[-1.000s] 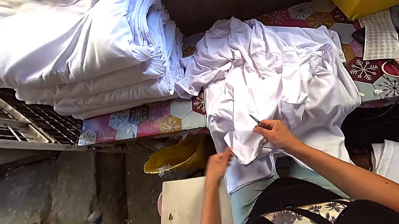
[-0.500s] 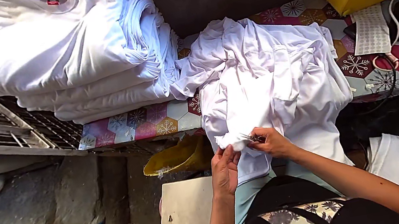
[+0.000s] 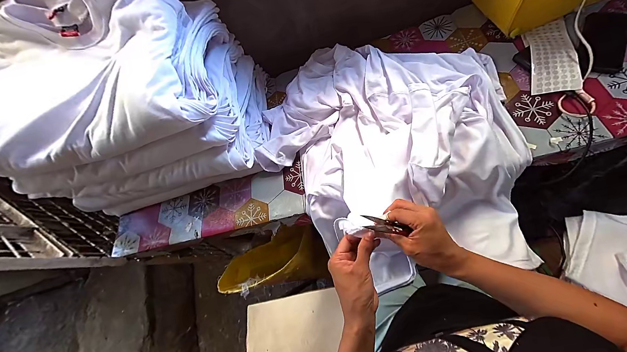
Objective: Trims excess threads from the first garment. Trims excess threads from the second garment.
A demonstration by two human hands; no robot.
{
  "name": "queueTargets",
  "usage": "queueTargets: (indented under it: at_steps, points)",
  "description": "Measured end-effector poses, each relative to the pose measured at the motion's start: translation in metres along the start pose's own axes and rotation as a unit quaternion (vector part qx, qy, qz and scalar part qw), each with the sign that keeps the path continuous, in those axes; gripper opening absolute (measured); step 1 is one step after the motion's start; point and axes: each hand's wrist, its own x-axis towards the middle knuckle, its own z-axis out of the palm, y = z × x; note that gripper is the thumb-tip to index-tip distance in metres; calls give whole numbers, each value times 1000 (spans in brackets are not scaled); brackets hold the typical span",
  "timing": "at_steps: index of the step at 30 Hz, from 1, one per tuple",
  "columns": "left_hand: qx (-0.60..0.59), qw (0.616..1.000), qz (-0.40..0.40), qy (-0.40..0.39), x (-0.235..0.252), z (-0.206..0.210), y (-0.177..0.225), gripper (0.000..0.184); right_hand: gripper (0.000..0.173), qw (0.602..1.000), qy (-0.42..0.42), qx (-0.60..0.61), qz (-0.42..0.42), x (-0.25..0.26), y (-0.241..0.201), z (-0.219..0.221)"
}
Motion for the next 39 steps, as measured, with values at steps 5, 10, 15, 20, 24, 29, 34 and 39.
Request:
queueTargets:
  at_steps: [5,10,15,20,24,29,34,39]
  points:
    - [-22,998,22,45,-4,8,1,15,16,970,-78,137,185,6,-12,-12]
    - [-37,995,77,46,-2,9,-7,32,17,973,-69,151,162,7,-23,-21]
    - [-59,996,65,23,2,6,-10,21,13,989,-126,72,20,-8,-35,-9]
    - [-79,996,17,30,2,6,-3,15,19,981,-167,54,-84,-17,-29,-4]
    - [-140,986,-74,52,6,2,4,16,48,991,-74,-76,-77,-12,0,-22]
    - [-167,977,-121,49,2,7,11,19,48,976,7,-191,-108,-13,32,-22]
    - [-158,981,-104,48,-1,8,10,18,42,973,49,-178,-136,-11,27,-15]
    - [-150,983,-94,44,-4,8,9,17,36,971,56,-184,-145,-13,24,-16]
